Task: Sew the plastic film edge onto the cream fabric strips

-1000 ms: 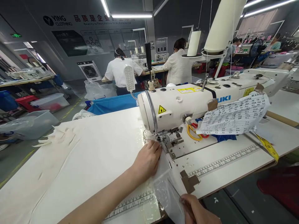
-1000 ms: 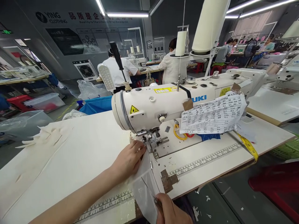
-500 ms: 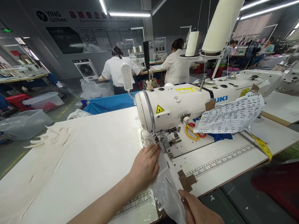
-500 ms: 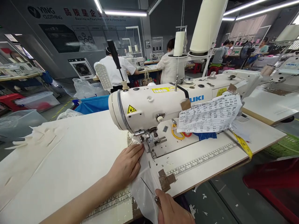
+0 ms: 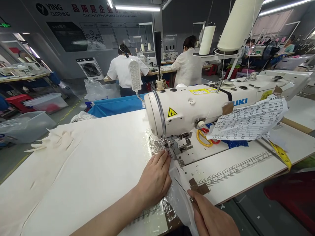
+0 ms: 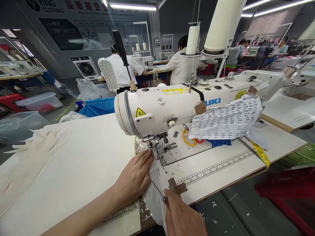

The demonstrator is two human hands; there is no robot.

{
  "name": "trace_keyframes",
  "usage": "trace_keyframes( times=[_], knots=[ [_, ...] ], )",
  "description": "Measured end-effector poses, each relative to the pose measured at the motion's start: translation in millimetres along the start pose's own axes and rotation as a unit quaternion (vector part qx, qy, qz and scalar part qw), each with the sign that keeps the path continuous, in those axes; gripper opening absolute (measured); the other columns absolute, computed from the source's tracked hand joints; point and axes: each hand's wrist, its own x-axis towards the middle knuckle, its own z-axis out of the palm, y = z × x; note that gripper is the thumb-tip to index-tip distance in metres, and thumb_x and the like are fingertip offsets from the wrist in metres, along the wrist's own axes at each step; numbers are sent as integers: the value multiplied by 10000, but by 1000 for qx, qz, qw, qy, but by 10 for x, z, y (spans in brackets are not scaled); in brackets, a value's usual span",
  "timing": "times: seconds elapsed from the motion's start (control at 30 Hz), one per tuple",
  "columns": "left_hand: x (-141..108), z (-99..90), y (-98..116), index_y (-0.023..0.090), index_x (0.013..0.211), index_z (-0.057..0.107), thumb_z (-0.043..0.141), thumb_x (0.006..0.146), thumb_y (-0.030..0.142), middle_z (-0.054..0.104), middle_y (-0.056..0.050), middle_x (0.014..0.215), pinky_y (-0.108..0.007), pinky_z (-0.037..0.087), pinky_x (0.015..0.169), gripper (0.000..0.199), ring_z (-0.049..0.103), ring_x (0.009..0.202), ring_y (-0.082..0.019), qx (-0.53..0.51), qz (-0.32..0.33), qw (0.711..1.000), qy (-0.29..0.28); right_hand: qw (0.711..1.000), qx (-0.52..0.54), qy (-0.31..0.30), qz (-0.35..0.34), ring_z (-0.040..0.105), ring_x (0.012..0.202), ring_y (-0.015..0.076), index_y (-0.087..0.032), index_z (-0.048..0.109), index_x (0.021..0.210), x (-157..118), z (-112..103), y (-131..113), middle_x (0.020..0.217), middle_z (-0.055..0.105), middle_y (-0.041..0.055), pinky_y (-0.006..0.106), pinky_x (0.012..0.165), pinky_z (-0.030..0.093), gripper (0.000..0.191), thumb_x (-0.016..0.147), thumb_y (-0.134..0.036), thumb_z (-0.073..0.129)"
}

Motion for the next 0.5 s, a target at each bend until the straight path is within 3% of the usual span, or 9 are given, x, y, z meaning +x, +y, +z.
trace_keyframes(
  times=[0.3,0.5],
  knots=[
    [-50,-16,94,29,1368,461,377,914,213,488,-209,1412,-500,375,1099,497,411,1348,-338,0,3,1000,9,1000,-4,-13,15,750,822,187,-199,482,1297,118,-25,-33,1101,747,64,246,579,611,384,941,-135,355],
    [-56,-49,113,80,1368,466,418,894,221,520,-186,1385,-517,368,1098,497,436,1326,-327,-22,1,1000,1,1000,-10,-18,7,747,811,173,-192,472,1296,154,-31,-34,1094,743,67,240,575,601,384,934,-117,368]
  ],
)
